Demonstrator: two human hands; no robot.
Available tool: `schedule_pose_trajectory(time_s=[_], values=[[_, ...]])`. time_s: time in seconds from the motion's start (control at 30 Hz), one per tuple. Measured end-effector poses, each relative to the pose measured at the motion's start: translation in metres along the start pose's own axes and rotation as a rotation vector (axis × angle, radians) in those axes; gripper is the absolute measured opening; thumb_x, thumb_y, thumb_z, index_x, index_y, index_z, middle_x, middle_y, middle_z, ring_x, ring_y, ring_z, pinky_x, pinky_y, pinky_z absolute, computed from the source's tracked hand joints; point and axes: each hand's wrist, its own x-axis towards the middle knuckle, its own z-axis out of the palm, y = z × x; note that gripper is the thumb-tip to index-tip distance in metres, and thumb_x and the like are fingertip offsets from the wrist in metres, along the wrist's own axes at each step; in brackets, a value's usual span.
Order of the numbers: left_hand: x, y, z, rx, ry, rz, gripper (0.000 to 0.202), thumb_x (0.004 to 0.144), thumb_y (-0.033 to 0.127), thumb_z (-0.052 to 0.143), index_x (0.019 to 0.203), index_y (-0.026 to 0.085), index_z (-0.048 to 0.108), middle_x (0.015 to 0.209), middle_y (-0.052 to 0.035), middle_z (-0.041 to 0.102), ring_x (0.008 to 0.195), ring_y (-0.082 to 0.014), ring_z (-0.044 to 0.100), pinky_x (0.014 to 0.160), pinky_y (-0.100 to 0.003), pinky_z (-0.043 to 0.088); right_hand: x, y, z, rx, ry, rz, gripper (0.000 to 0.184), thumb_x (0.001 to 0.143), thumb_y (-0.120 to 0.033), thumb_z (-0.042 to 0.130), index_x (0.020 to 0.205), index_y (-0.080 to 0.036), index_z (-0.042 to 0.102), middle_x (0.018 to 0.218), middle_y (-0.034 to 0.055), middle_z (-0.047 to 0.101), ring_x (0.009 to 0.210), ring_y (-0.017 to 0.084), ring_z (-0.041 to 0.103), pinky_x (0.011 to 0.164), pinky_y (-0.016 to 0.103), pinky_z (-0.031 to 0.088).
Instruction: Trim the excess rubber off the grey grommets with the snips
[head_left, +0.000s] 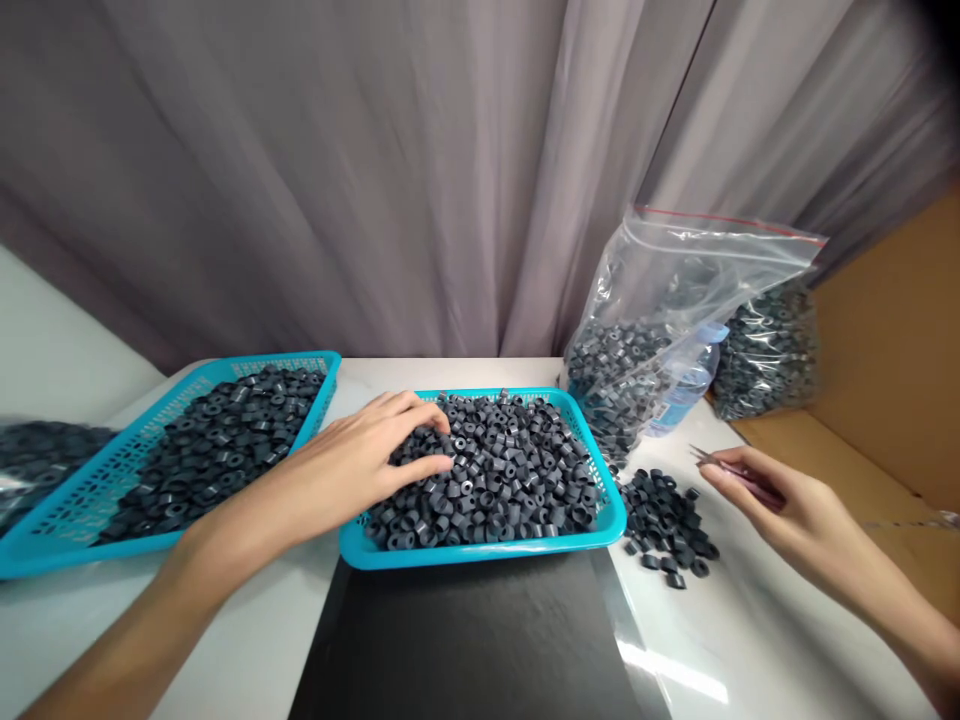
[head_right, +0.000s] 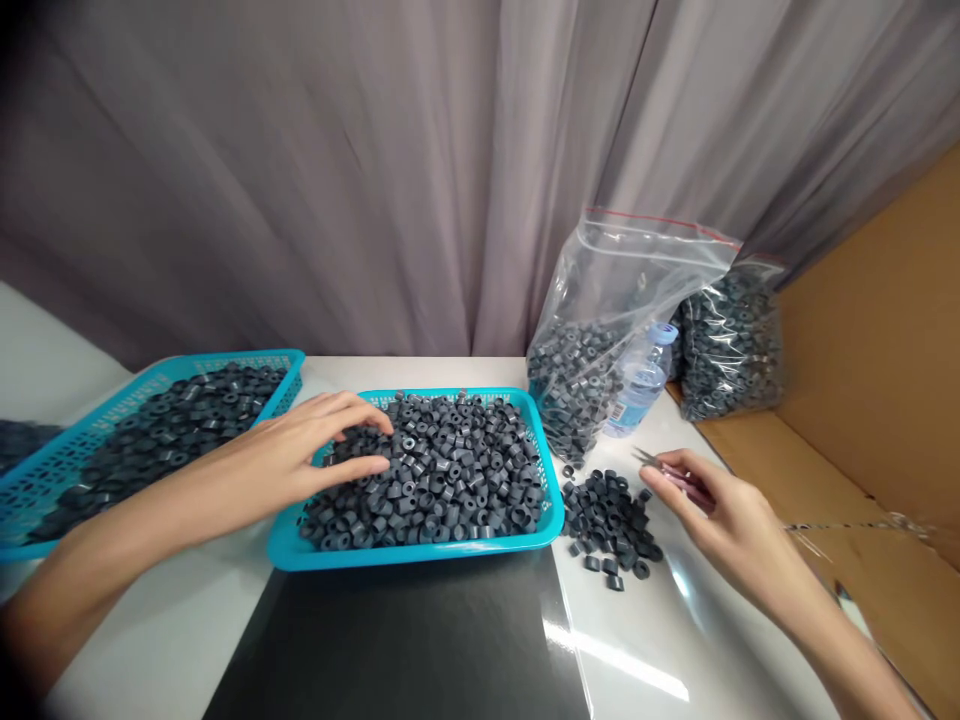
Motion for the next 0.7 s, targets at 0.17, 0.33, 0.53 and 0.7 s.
schedule_pose_trajectory(time_s=[0.17, 0.33, 0.53, 0.7], values=[[0.012, -0.003, 0.012, -0.065, 0.03, 0.001, 0.04, 0.095, 0.06, 0.052, 0.121, 0.033, 0.064, 0.13, -0.0013, 0.062, 0.123, -0.0288, 0.056, 0.106, -0.043, 0.041, -0.03, -0.052, 0.033, 0.038, -0.386, -0.428, 0.021, 0.104, -0.038, 0.051, 0.106, -0.022, 0.064, 0.086, 0.0046, 0.068, 0.072, 0.017, 0.063, 0.062, 0.026, 0.049], [0.018, 0.024, 0.038, -0.172, 0.03, 0.193, 0.029, 0.097, 0.047, 0.056, 0.118, 0.031, 0.066, 0.122, -0.0016, 0.066, 0.122, -0.0262, 0.056, 0.107, -0.041, 0.043, -0.045, -0.064, 0.063, -0.054, -0.369, -0.757, 0.027, 0.104, -0.041, 0.05, 0.106, -0.02, 0.065, 0.082, 0.0056, 0.067, 0.077, 0.021, 0.064, 0.067, 0.031, 0.05], [0.023, 0.04, 0.057, -0.097, 0.01, 0.218, 0.026, 0.098, 0.039, 0.058, 0.121, 0.029, 0.064, 0.12, -0.0023, 0.065, 0.114, -0.0257, 0.061, 0.099, -0.039, 0.047, -0.049, -0.057, 0.067, -0.122, -0.354, -0.815, 0.037, 0.103, -0.049, 0.047, 0.114, -0.02, 0.067, 0.088, 0.0066, 0.07, 0.082, 0.022, 0.067, 0.06, 0.03, 0.048], [0.023, 0.033, 0.05, -0.027, -0.005, 0.25, 0.012, 0.099, 0.032, 0.055, 0.099, 0.026, 0.065, 0.107, -0.0002, 0.065, 0.103, -0.0233, 0.061, 0.09, -0.036, 0.045, -0.053, -0.067, 0.07, -0.115, -0.311, -0.865, 0.04, 0.102, -0.048, 0.049, 0.117, -0.017, 0.068, 0.082, 0.0058, 0.069, 0.074, 0.022, 0.066, 0.053, 0.031, 0.042]])
